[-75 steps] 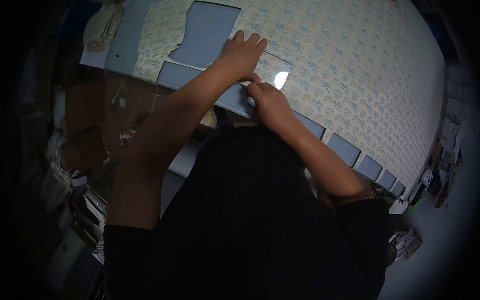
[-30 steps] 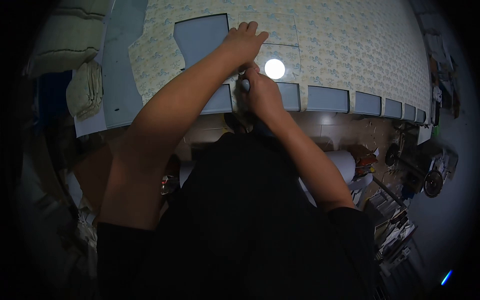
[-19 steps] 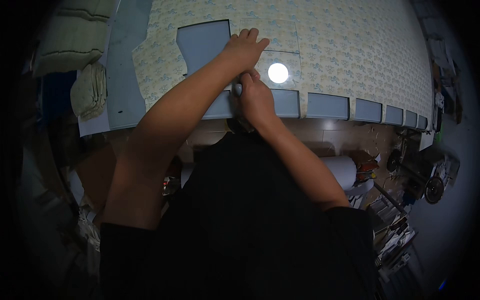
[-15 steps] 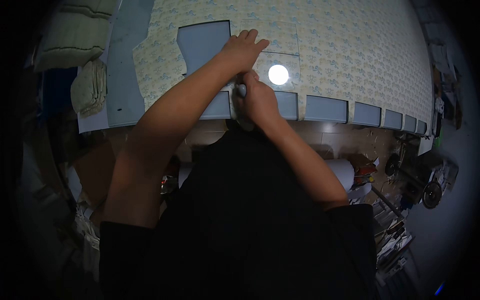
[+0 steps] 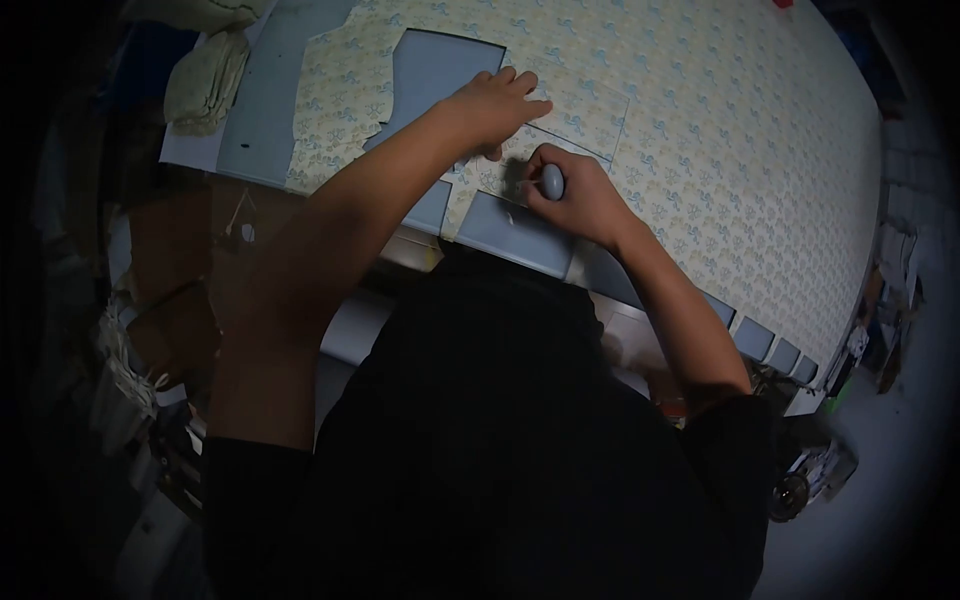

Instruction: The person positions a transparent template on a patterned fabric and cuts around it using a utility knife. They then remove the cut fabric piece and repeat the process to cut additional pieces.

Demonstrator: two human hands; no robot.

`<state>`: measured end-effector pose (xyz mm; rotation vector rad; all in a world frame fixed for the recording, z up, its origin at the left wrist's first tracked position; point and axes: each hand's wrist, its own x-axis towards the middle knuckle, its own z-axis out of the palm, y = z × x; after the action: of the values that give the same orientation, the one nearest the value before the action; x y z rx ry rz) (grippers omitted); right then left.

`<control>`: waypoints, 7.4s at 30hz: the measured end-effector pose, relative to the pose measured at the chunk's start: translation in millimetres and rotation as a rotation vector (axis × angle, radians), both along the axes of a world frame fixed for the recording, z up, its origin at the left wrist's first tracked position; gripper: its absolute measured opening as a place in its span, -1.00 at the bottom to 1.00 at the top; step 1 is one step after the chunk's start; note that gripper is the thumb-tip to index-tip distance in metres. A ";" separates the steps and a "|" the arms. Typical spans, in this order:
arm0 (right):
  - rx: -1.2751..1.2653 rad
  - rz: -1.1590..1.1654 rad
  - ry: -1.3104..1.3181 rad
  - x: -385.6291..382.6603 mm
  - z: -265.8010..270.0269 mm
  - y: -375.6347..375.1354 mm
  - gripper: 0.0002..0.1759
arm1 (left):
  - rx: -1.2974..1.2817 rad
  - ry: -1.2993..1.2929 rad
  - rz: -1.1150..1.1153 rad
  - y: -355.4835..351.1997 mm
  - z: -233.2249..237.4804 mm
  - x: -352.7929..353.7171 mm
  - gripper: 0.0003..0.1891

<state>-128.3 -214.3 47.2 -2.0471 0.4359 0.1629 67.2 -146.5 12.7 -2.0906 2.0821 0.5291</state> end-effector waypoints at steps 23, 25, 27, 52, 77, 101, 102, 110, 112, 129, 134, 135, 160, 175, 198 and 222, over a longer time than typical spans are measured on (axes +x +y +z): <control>-0.287 0.710 -0.306 66.8 -25.5 -41.0 -0.75 | 0.035 0.071 0.223 8.5 -14.4 7.3 -0.06; -0.298 0.711 -0.311 67.8 -22.7 -39.5 -0.76 | 0.034 0.025 0.187 9.2 -17.5 8.7 -0.07; -0.336 0.762 -0.222 68.1 -18.8 -38.1 -0.72 | 0.046 0.028 0.195 8.4 -13.5 8.1 -0.07; -0.421 0.620 -0.198 59.7 -33.7 -8.5 -0.78 | 0.020 0.069 0.237 8.2 -20.9 8.4 0.07; -0.193 1.046 -0.351 108.2 -22.8 -51.5 -0.90 | 0.098 0.063 0.211 9.2 -18.2 17.8 -0.37; -0.128 1.088 -0.452 110.7 -38.6 -52.4 -0.94 | 0.043 0.074 0.233 10.2 -23.7 17.9 -0.33; -0.117 1.081 -0.476 110.7 -38.5 -52.2 -0.93 | 0.033 0.082 0.241 10.0 -23.7 16.8 -0.33; -0.149 1.106 -0.426 111.9 -38.5 -46.9 -0.92 | 0.012 0.104 0.234 12.0 -29.2 18.9 -0.34; -0.155 1.089 -0.434 109.0 -39.4 -47.1 -0.93 | 0.007 0.077 0.228 9.7 -28.9 18.4 -0.31; -0.252 0.412 -0.520 16.7 -68.6 -2.4 -0.87 | -0.119 -0.099 -0.119 3.9 -7.4 12.1 0.02; -0.238 0.105 -0.436 2.0 -53.5 27.2 -0.87 | -0.100 -0.073 -0.382 -17.3 2.5 8.4 0.01; -0.255 0.055 -0.413 0.3 -49.5 34.7 -0.87 | -0.104 -0.096 -0.406 -19.4 2.8 7.2 -0.04; -0.421 -0.794 0.085 51.6 -18.6 152.6 -0.75 | 0.165 -0.110 -0.593 -68.4 13.4 4.2 -0.16; -0.485 -0.751 0.188 62.6 -15.8 148.6 -0.78 | 0.151 -0.153 -0.570 -72.1 13.4 -0.3 -0.35; -0.458 -0.929 0.307 88.5 -15.6 150.5 -0.78 | 0.224 -0.083 -0.666 -64.0 -1.7 5.5 -0.51; -0.535 -1.049 0.234 98.2 -35.3 157.4 -0.78 | 0.273 0.123 -0.618 -70.8 -39.9 19.4 -0.57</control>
<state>-30.1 -56.8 11.8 -2.0197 1.7719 -0.3961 86.7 -217.3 -27.2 -1.2061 2.3947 0.7905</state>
